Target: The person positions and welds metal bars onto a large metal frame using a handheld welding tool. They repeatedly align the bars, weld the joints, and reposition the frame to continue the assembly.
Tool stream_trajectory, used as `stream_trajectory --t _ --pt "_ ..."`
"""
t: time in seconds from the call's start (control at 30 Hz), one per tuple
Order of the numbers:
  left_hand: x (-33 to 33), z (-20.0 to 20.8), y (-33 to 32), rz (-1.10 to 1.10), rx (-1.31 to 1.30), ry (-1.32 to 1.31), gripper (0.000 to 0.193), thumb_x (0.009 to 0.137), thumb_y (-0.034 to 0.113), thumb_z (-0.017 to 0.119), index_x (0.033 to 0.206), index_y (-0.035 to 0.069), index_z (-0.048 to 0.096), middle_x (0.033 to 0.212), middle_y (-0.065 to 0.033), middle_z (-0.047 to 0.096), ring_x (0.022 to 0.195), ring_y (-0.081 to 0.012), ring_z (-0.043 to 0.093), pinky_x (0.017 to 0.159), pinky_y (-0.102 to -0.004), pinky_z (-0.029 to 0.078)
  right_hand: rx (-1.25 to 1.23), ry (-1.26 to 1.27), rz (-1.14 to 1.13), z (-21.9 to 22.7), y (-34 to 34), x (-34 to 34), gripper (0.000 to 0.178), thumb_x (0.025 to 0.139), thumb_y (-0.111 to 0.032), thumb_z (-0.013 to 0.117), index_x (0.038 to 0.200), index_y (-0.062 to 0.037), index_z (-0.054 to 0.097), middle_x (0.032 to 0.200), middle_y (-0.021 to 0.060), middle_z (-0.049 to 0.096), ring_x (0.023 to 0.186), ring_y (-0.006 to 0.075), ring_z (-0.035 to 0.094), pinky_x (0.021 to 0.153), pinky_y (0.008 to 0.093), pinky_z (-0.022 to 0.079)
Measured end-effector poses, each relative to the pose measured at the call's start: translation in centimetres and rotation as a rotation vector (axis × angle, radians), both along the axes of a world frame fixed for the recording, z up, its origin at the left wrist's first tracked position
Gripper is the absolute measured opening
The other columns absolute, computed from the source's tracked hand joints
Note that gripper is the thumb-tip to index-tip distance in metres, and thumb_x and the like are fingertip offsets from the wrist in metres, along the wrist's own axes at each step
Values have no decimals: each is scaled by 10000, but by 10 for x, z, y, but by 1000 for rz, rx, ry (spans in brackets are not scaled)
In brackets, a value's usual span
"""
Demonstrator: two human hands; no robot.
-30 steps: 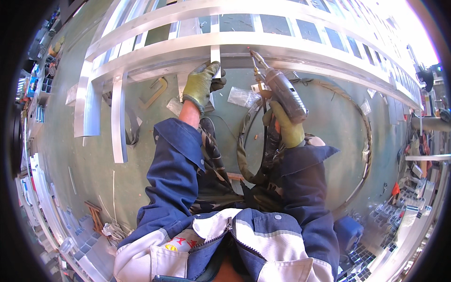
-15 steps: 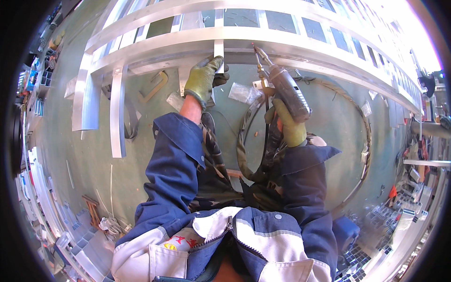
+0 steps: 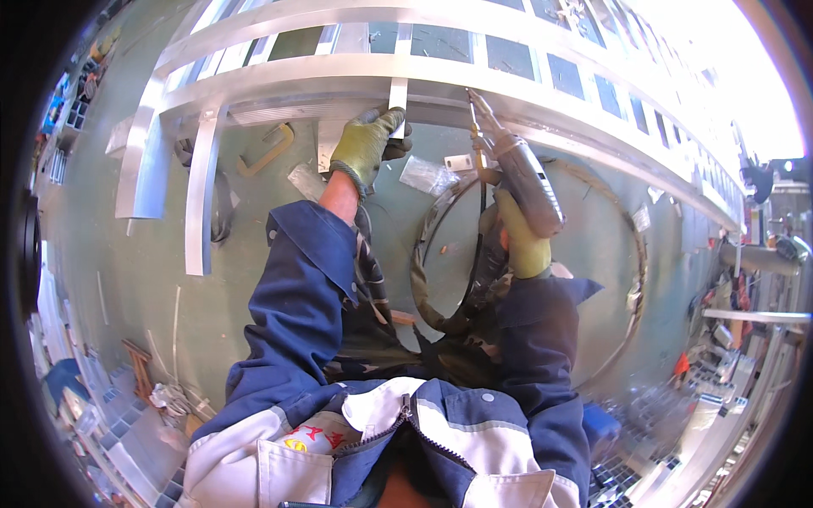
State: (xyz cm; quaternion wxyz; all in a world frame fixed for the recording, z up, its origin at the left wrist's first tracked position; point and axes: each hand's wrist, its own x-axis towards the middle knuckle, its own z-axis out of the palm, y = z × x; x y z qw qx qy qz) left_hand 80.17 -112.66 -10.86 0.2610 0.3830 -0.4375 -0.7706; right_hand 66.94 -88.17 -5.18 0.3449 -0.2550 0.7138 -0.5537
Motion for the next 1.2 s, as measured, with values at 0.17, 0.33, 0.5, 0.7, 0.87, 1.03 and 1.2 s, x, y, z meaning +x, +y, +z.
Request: stream_trajectory --t 0.17,0.33,0.5,0.7,0.87,1.03,1.2 --pt "-12 6 4 -13 -1 -11 372 1007 227 683 1291 -11 645 895 -63 697 673 -154 681 628 -284 604 -12 428 -131 4 42 -91 264 1024 -276 653 1142 -53 731 713 37 681 587 85 574 533 248 396" --pt "-3 -4 -3 -14 -34 -42 380 1006 230 688 1315 11 655 895 -54 695 667 -152 678 613 -279 588 -165 660 -207 144 61 -138 307 1045 -303 606 1156 -42 726 873 28 697 695 71 591 614 215 422" --pt "-7 -1 -1 -7 -4 -21 378 1003 230 698 1314 17 670 851 -50 695 636 -142 661 584 -273 564 -108 1058 -405 311 101 -172 343 1021 -298 640 1245 -50 712 980 27 695 800 93 623 679 233 454" --pt "-6 -2 -4 -12 4 -15 398 1000 231 702 1332 14 660 867 -63 705 647 -153 678 576 -275 571 118 1352 -391 369 106 -158 325 996 -273 671 1228 -49 709 1005 57 710 843 134 653 730 268 486" --pt "-10 -2 -3 -20 -6 -26 399 1000 231 698 1337 23 649 890 -63 712 642 -165 685 603 -282 597 248 1350 -110 314 80 -129 313 975 -252 697 1214 -49 706 1026 83 723 878 168 677 772 298 512" --pt "-5 -5 -7 -19 8 -29 382 1005 228 688 1322 19 646 887 -60 721 656 -157 697 605 -287 607 215 1213 265 225 18 -84 306 954 -231 724 1200 -49 703 1047 108 735 913 202 702 813 327 539" --pt "-2 5 1 -15 13 -50 342 1015 225 668 1273 2 657 886 -62 720 693 -151 707 621 -287 616 162 910 328 172 -28 -35 284 918 -189 762 1161 -54 707 1016 122 751 875 238 730 790 356 571"
